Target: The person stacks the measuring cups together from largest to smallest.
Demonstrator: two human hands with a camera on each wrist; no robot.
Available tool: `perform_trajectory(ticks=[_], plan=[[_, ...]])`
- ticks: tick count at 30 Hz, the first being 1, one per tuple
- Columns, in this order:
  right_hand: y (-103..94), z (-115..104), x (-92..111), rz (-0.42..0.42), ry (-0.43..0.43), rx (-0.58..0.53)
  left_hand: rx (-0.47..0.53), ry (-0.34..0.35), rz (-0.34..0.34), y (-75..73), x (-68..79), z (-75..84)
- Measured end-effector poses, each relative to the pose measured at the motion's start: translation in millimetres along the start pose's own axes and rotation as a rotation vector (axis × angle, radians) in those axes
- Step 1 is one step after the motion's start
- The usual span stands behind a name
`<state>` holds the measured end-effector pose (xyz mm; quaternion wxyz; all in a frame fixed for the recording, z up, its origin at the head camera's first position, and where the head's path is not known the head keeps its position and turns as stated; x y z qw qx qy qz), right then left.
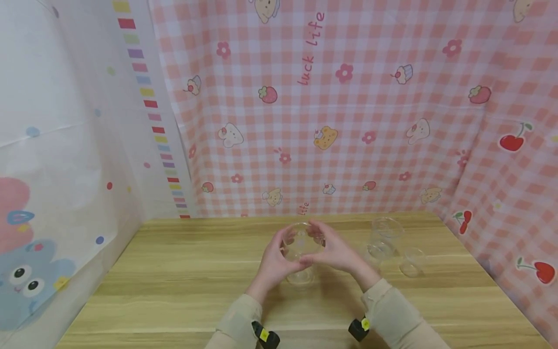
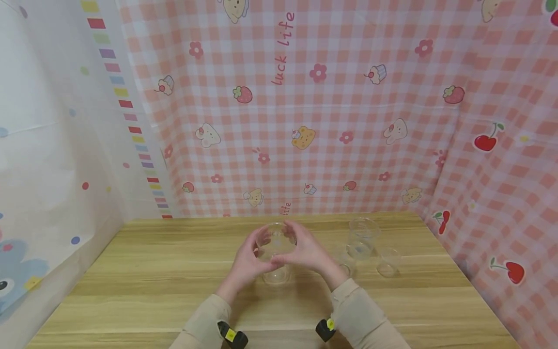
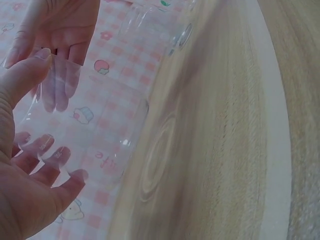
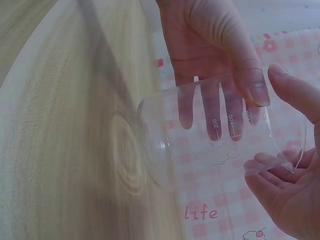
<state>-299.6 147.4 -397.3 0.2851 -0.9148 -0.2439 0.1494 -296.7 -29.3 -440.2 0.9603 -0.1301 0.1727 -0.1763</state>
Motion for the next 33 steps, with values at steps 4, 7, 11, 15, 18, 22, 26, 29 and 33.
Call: perform_trajectory(ticks=[4,7,11,15,18,22,26,29,33], plan=[[1.6,2,0,0.002,-0.005,-0.008,-0.021,-0.014,-0.002,-0.7,0.7,-0.3],[2.8,4,0,0.001,-0.014,-0.022,-0.023,-0.022,-0.004,-1.1,1.5,-0.3],[3.9,5,0,-0.001,-0.024,-0.048,-0.022,-0.013,-0.003,-1.5,2.1,-0.2],[4.5,6,0,-0.001,-0.038,-0.056,-0.029,-0.014,0.000,-1.8,2.0,-1.6],[4.8,8,0,-0.003,-0.042,-0.057,-0.031,-0.023,-0.001,-2.1,2.0,-3.4],[5.0,10,1,-0.009,-0.043,-0.067,-0.028,-0.027,-0.006,-2.8,1.9,-4.4],[4.5,13,3,-0.007,-0.061,-0.071,-0.029,-0.021,-0.003,-4.0,1.9,-3.7],[3.7,15,4,-0.001,-0.081,-0.064,-0.030,-0.027,0.003,-5.0,2.3,-4.0],[3.0,18,6,0.001,-0.088,-0.029,-0.026,-0.039,0.005,-6.5,2.6,-7.0]])
Point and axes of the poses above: each hand's wrist, its own x-axis away from the middle knuckle, its own y-axis out of the palm, z = x × y, the point moved 3 cm from there along -x, towards the middle knuckle, and after that the axes turned 9 degrees about -z, right-handed, at the moved point
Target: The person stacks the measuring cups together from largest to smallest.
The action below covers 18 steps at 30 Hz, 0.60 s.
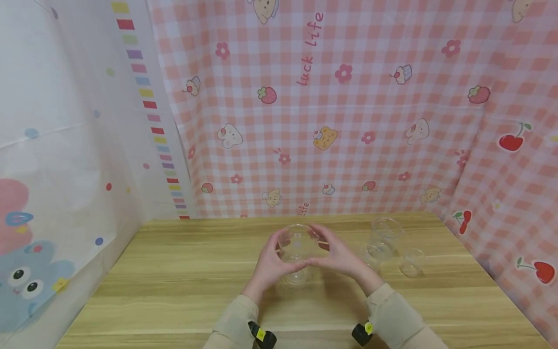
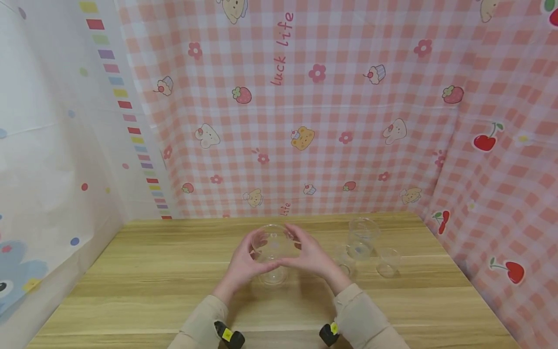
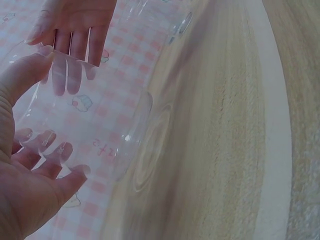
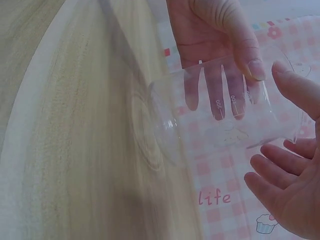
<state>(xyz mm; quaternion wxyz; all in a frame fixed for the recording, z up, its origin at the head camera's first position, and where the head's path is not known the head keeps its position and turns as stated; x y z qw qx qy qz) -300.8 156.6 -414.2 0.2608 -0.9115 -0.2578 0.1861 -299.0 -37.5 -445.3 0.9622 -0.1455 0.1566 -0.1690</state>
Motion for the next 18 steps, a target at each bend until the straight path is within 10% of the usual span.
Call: perform_trajectory(ticks=[18], plan=[[0.6,11,11,0.026,0.028,0.068,0.044,0.020,-0.009,2.0,-0.3,-6.4]])
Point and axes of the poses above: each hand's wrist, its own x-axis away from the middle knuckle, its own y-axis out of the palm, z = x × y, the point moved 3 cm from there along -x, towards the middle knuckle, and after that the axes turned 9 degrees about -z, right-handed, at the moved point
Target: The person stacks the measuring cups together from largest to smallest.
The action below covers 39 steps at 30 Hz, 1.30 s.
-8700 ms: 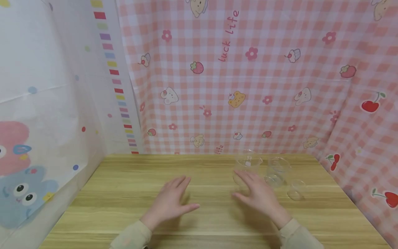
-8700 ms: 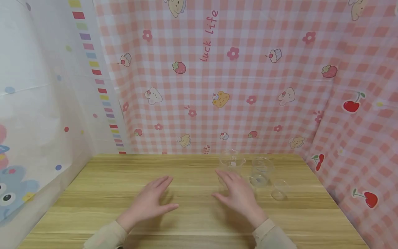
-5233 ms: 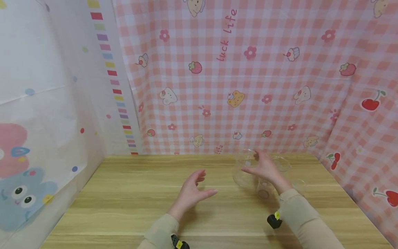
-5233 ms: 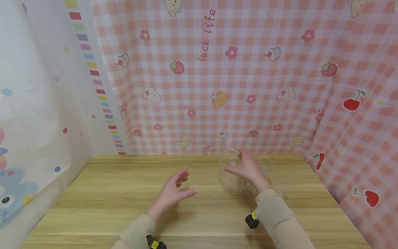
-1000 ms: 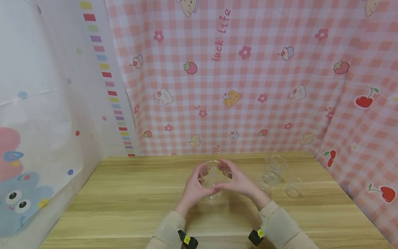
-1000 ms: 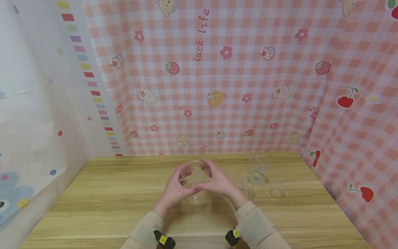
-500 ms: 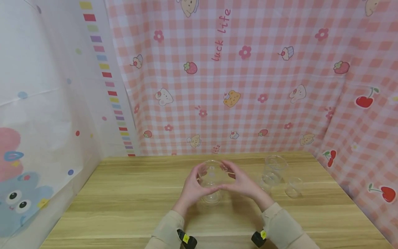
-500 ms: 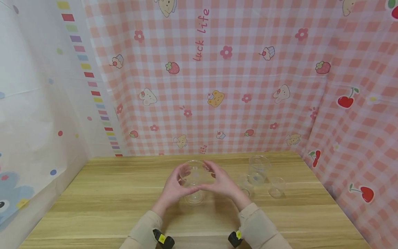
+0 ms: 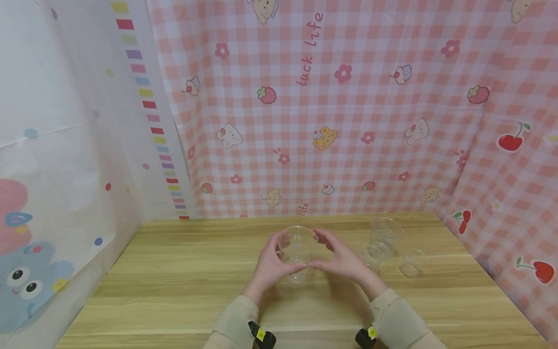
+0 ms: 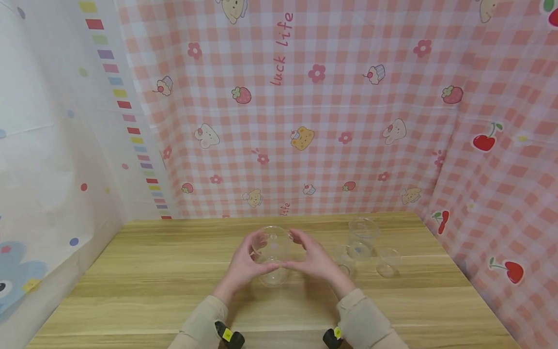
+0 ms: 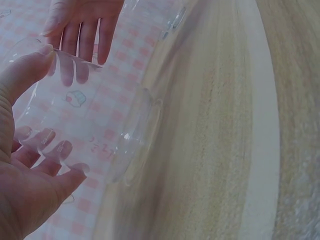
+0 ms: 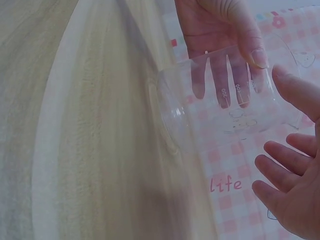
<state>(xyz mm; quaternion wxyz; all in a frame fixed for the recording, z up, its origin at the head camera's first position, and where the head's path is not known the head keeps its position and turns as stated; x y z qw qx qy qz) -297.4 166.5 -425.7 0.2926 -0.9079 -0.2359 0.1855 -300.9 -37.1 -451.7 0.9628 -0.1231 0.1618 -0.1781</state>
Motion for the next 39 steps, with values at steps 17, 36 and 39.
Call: perform_trajectory(ticks=[17,36,39], plan=[[2.3,9,5,0.006,-0.021,0.052,-0.025,-0.028,-0.009,1.8,1.1,-2.9],[-4.6,10,13,0.034,-0.015,0.122,-0.062,-0.028,-0.023,-0.9,-0.3,-7.3],[-7.0,10,15,0.041,-0.020,0.150,-0.065,-0.029,-0.026,-0.9,0.0,-6.7]])
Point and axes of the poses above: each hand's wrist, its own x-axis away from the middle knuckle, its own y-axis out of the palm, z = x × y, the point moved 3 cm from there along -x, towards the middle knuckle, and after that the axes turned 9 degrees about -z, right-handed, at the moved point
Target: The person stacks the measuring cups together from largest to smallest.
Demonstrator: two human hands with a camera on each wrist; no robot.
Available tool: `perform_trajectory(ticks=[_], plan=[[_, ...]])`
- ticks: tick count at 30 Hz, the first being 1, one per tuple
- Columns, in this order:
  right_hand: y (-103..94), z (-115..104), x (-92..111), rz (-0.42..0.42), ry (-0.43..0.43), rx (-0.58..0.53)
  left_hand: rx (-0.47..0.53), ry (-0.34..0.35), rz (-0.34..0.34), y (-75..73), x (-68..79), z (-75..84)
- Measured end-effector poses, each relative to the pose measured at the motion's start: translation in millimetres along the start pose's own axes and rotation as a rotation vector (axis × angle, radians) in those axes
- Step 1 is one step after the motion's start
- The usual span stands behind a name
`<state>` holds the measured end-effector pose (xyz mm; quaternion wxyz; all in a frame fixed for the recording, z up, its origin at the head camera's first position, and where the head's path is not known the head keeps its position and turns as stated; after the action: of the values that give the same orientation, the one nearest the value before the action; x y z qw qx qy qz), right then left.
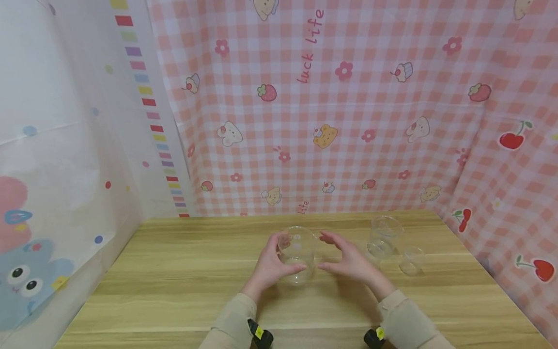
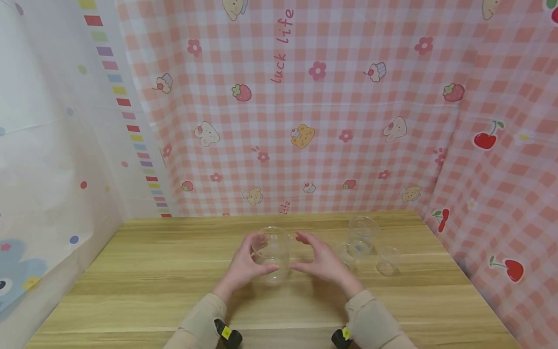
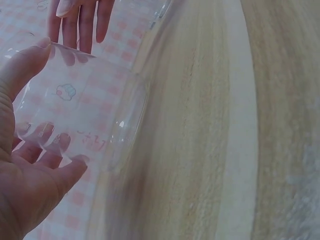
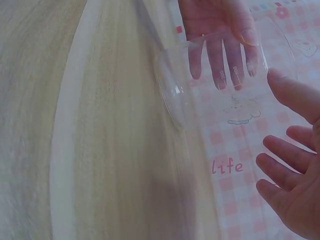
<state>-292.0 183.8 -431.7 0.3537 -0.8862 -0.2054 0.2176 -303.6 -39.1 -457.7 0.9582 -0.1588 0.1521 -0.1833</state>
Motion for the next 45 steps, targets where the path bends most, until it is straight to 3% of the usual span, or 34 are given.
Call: perform_trajectory(ticks=[45], plan=[[-78.0,3,24,0.029,-0.004,0.312,-0.045,-0.048,-0.021,-0.8,0.7,1.4]])
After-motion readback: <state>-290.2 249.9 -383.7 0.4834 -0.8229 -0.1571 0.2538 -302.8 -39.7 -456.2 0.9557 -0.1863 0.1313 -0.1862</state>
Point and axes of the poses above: each hand's wrist, its own x-axis away from the middle knuckle, its own y-axis out of the palm, z = x × y, the point moved 3 cm from there along -x, towards the middle knuckle, and after that the axes turned 9 degrees about -z, right-handed, at the moved point
